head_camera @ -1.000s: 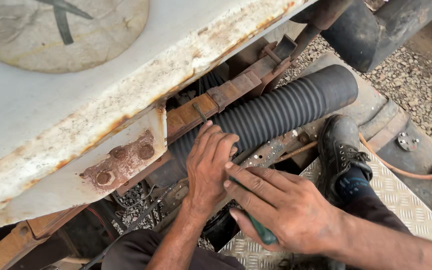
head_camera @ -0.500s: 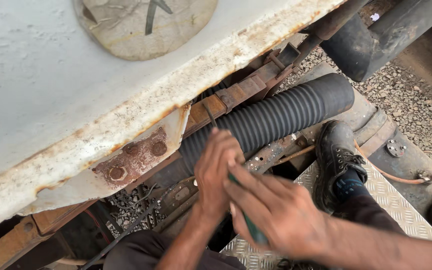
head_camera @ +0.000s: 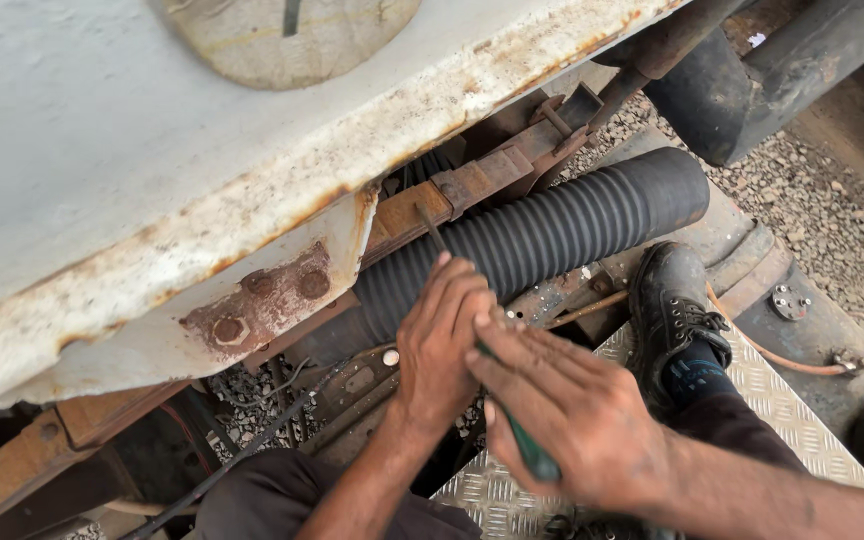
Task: The person uses a screwdriver to pry and adjust a metal bracket attached to a flexible black hose under a vehicle. The person repeatedly repositions the tool and applies leverage to the bracket while working on a diamond-plate surface.
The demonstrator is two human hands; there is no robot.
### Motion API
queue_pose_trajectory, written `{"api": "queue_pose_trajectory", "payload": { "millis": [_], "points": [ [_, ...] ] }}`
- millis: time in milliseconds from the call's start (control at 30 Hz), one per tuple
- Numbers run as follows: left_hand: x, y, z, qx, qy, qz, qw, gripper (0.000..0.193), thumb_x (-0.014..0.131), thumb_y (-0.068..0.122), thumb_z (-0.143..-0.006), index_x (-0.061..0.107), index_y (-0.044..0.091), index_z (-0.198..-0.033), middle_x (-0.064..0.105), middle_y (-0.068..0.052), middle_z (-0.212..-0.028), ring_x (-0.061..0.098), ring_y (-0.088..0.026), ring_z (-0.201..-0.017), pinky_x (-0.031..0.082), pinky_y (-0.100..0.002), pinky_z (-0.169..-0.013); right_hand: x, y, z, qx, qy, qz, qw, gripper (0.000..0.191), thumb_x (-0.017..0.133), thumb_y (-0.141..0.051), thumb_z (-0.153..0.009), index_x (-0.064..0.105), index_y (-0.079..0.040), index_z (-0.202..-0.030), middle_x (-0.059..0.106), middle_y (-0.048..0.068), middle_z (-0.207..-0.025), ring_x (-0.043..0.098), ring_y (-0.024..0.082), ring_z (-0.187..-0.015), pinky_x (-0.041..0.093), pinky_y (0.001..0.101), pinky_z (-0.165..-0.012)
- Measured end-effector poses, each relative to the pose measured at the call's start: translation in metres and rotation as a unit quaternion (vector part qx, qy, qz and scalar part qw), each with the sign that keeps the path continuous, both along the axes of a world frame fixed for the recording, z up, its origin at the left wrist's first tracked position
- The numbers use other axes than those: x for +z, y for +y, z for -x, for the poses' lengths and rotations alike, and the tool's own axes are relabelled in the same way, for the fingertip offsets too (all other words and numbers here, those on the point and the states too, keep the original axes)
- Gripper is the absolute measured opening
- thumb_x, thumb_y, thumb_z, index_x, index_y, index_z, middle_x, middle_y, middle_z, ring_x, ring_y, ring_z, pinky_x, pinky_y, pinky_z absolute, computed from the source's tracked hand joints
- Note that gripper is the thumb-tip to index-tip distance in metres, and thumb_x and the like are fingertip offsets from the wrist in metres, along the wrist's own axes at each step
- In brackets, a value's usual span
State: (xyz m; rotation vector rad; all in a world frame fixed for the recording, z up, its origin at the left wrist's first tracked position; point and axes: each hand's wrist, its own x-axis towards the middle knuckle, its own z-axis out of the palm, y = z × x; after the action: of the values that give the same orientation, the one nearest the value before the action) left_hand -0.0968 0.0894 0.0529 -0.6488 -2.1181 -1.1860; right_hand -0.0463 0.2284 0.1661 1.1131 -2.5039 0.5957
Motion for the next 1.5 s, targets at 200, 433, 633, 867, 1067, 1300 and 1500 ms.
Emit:
{"api": "queue_pose_trajectory", "payload": {
  "millis": [200, 433, 633, 867, 1067, 1300, 1500],
  "points": [
    [0.014, 0.005, -0.001, 0.013, 0.004, 0.008, 1.0, 0.012, 0.068, 0.005, -0.093, 0.057, 0.003, -0.095, 0.062, -0.012, -0.097, 0.068, -0.031, -0.109, 0.05, -0.054, -0.118, -0.008, 0.012, -0.002, -0.012, -0.022, 0.004, 1.0, 0.037, 0.07, -0.009, -0.081, 0.068, 0.009, -0.114, 0.066, 0.034, -0.126, 0.075, 0.039, -0.104, 0.061, 0.0426, -0.092],
    [0.015, 0.005, -0.004, 0.009, 0.005, 0.034, 0.999, 0.014, 0.066, 0.003, -0.087, 0.056, 0.002, -0.097, 0.061, -0.015, -0.097, 0.067, -0.036, -0.11, 0.05, -0.054, -0.116, -0.006, 0.014, -0.003, -0.018, -0.048, 0.031, 0.998, 0.036, 0.07, -0.006, -0.08, 0.069, 0.01, -0.113, 0.07, 0.033, -0.125, 0.076, 0.039, -0.099, 0.062, 0.0409, -0.085],
    [0.009, 0.01, -0.005, 0.024, 0.007, 0.01, 1.0, 0.01, 0.066, 0.005, -0.093, 0.058, 0.003, -0.099, 0.063, -0.013, -0.1, 0.068, -0.031, -0.109, 0.051, -0.052, -0.117, -0.004, 0.015, -0.007, 0.002, -0.007, 0.027, 1.0, 0.034, 0.069, -0.007, -0.081, 0.068, 0.008, -0.112, 0.069, 0.03, -0.119, 0.076, 0.039, -0.103, 0.063, 0.0415, -0.089],
    [0.017, 0.01, -0.008, 0.011, -0.02, 0.011, 1.0, 0.01, 0.066, 0.006, -0.093, 0.056, 0.005, -0.092, 0.06, -0.01, -0.091, 0.068, -0.03, -0.103, 0.051, -0.054, -0.117, -0.002, 0.015, -0.006, -0.014, -0.033, 0.022, 0.999, 0.038, 0.07, -0.007, -0.078, 0.069, 0.01, -0.112, 0.068, 0.034, -0.124, 0.077, 0.037, -0.096, 0.063, 0.04, -0.08],
    [0.019, 0.013, -0.011, -0.002, -0.017, 0.009, 1.0, 0.014, 0.067, 0.005, -0.091, 0.053, 0.005, -0.092, 0.059, -0.012, -0.091, 0.068, -0.03, -0.102, 0.052, -0.053, -0.115, -0.003, 0.019, -0.008, 0.017, -0.006, 0.008, 1.0, 0.037, 0.071, -0.008, -0.079, 0.069, 0.01, -0.111, 0.069, 0.033, -0.121, 0.076, 0.04, -0.101, 0.062, 0.0417, -0.085],
    [0.001, 0.017, -0.01, 0.036, 0.003, 0.021, 0.999, 0.013, 0.067, 0.005, -0.093, 0.054, 0.007, -0.094, 0.062, -0.01, -0.095, 0.069, -0.029, -0.106, 0.053, -0.053, -0.115, -0.008, 0.022, -0.009, 0.017, 0.018, 0.009, 1.0, 0.032, 0.07, -0.008, -0.081, 0.069, 0.008, -0.109, 0.07, 0.03, -0.117, 0.075, 0.039, -0.107, 0.063, 0.0439, -0.093],
    [0.0, 0.016, -0.011, 0.019, -0.021, 0.031, 0.999, 0.013, 0.068, 0.006, -0.09, 0.056, 0.004, -0.094, 0.062, -0.012, -0.093, 0.068, -0.03, -0.103, 0.054, -0.049, -0.113, -0.011, 0.022, -0.009, -0.007, -0.019, 0.012, 1.0, 0.035, 0.073, -0.007, -0.08, 0.07, 0.01, -0.111, 0.07, 0.032, -0.123, 0.076, 0.038, -0.102, 0.062, 0.0421, -0.087]
  ]
}}
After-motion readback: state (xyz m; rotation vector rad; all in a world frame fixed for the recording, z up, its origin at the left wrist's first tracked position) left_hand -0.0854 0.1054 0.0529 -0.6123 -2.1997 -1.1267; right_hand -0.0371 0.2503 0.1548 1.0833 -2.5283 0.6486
